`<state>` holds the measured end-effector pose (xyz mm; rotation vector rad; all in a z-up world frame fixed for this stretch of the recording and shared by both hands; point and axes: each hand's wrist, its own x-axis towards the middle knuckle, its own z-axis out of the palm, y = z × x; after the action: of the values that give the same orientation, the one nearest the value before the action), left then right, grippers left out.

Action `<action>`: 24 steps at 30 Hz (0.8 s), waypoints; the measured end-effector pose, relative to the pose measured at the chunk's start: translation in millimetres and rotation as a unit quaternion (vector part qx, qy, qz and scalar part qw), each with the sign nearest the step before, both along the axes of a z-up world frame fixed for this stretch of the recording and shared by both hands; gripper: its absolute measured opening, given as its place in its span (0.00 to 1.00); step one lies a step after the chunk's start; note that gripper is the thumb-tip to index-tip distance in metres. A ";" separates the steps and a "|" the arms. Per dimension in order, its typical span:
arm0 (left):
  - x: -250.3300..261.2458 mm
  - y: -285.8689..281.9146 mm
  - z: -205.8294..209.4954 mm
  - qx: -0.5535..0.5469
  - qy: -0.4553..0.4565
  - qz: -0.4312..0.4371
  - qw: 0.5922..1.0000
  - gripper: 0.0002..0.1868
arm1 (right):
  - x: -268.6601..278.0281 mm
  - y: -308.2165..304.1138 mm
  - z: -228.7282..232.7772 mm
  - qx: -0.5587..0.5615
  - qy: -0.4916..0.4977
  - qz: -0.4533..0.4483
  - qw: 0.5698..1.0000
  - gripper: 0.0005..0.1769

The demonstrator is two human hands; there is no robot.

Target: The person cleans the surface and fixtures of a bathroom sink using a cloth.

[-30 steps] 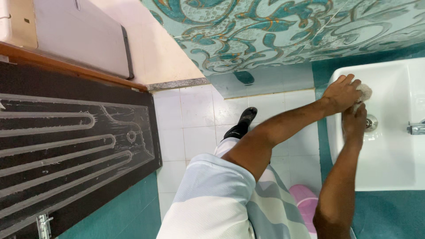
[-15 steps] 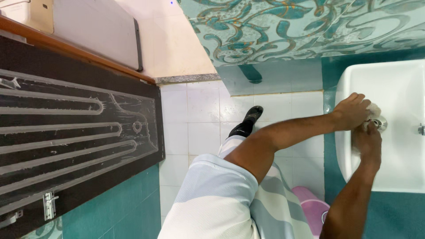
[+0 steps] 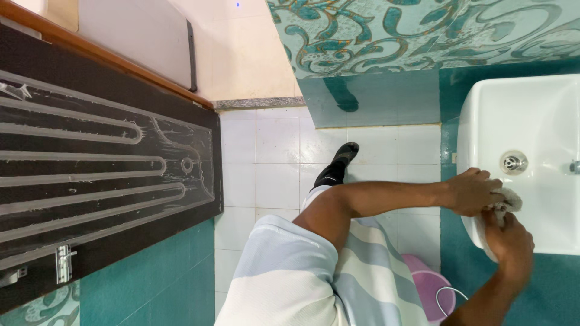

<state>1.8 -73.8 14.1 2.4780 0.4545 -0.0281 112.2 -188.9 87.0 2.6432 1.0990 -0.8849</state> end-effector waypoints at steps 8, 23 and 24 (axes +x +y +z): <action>-0.9 -11.2 -11.2 -0.022 -0.013 -0.012 1.000 0.29 | -22.1 -8.8 18.2 0.013 -0.007 -0.046 0.999 0.46; 1.9 -7.3 -11.3 0.002 0.027 -0.043 0.999 0.32 | 8.7 -20.6 -43.1 0.026 -0.061 -0.002 0.998 0.41; 2.8 -8.3 -12.1 0.003 0.022 -0.037 0.999 0.31 | 10.3 -19.9 -43.8 0.017 -0.059 -0.002 0.998 0.40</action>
<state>4.6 -82.1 2.0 2.5027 0.3809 -0.1110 122.6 -208.8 43.1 2.6868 1.0918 -0.7069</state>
